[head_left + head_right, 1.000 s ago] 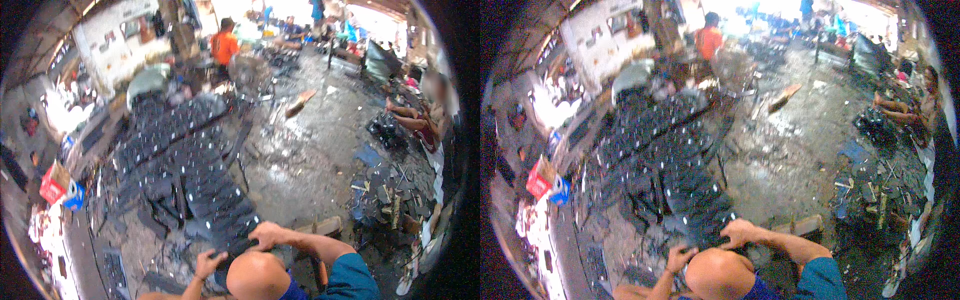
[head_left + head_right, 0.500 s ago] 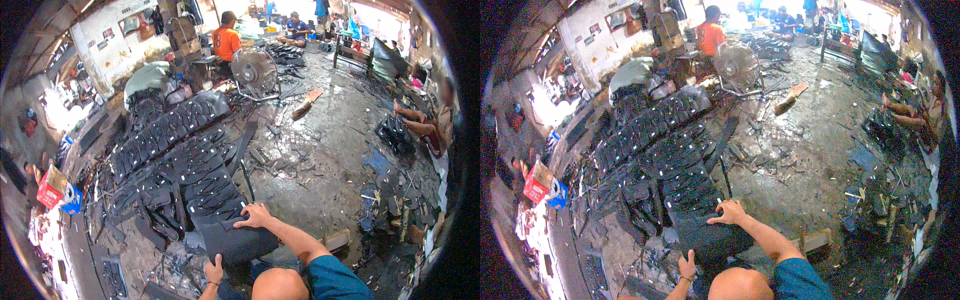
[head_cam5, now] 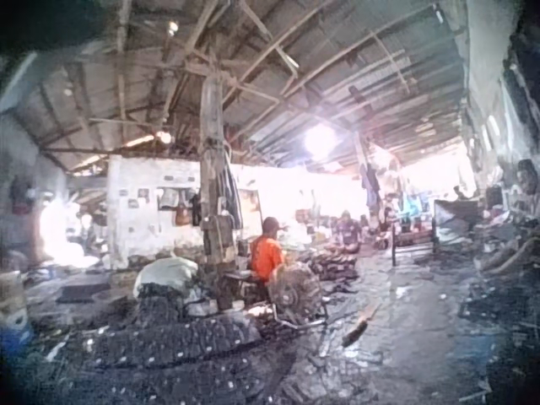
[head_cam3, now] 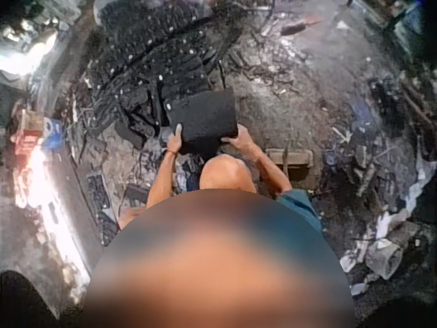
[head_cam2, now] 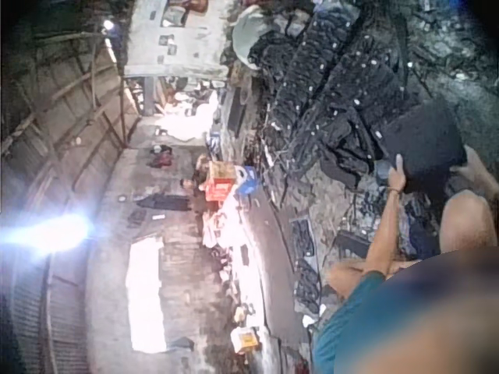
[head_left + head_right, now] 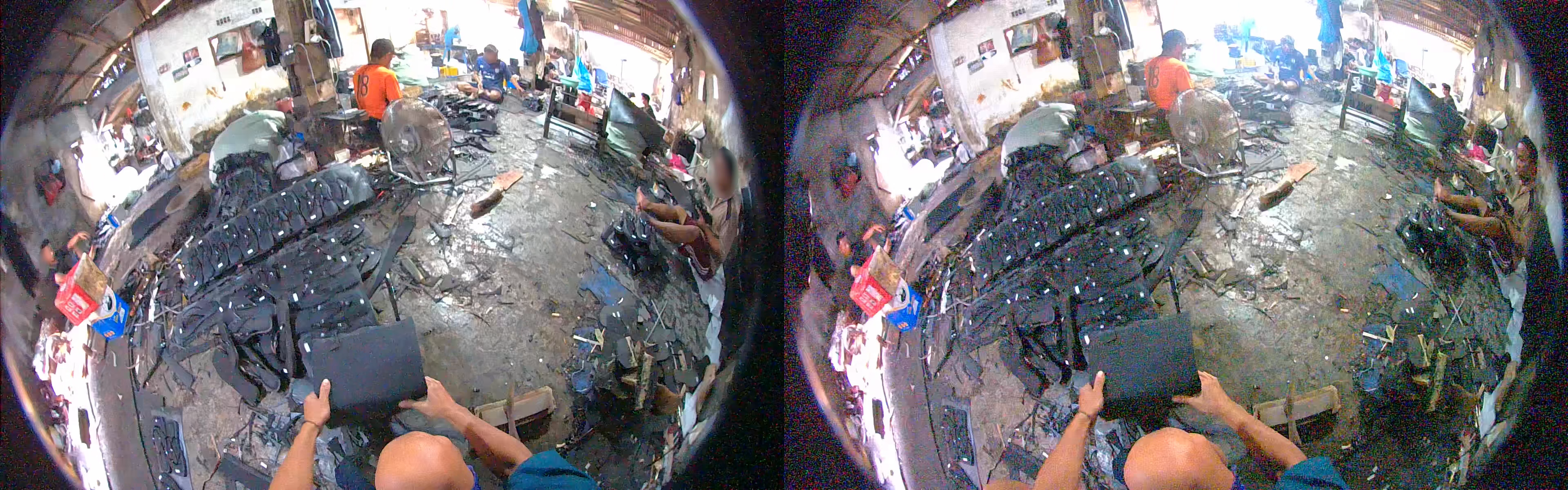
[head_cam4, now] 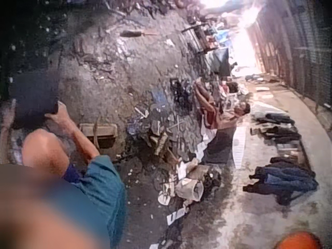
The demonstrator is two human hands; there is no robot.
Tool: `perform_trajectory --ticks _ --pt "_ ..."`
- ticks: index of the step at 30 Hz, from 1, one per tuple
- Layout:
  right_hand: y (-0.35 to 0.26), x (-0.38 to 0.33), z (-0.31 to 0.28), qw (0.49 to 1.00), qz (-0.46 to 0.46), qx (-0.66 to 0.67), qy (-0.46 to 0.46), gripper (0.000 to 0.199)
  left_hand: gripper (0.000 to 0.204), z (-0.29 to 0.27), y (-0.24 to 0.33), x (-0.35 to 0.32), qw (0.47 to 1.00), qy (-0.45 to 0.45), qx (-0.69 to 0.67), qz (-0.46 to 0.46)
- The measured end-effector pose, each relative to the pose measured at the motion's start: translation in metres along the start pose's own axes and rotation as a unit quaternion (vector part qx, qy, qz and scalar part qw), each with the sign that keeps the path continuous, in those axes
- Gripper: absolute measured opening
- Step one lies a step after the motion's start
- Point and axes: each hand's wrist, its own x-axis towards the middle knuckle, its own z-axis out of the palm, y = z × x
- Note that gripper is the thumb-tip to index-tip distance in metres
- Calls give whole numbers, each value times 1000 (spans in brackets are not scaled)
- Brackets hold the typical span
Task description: The person sits on the floor and uses a knife to trim the edges of black flip-flops. They handle the sandals one at a time, scraping the knife along the sole and strap edges, then place the finished items into a pile.
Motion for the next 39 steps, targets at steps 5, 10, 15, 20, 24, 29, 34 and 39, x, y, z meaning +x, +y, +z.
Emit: perform_trajectory --ticks 5,10,15,20,24,29,34,39 --pt "-38 -44 -6 995 88 43 29 55 73 -51 52 -66 983 -107 -143 -30" --pt "-22 -19 1 986 113 58 105 55 50 -18 6 -76 974 -47 -220 -12" --pt "-68 -3 -36 975 209 79 -20 60 57 -59 -12 -136 958 -52 -72 273" --pt "0 14 -34 933 355 54 -10 84 62 5 -85 -136 978 -137 67 142" --pt "17 28 -44 945 252 189 87 79 46 -28 6 -145 967 -124 -56 215" --pt "3 -60 -64 952 174 217 -125 82 52 -17 5 -121 987 -44 -34 150" --pt "-8 -61 4 941 318 107 35 87 67 -1 -7 -74 996 -68 -48 -10" --pt "-13 -42 -25 943 227 117 215 56 79 -41 47 -95 970 -41 -150 184"
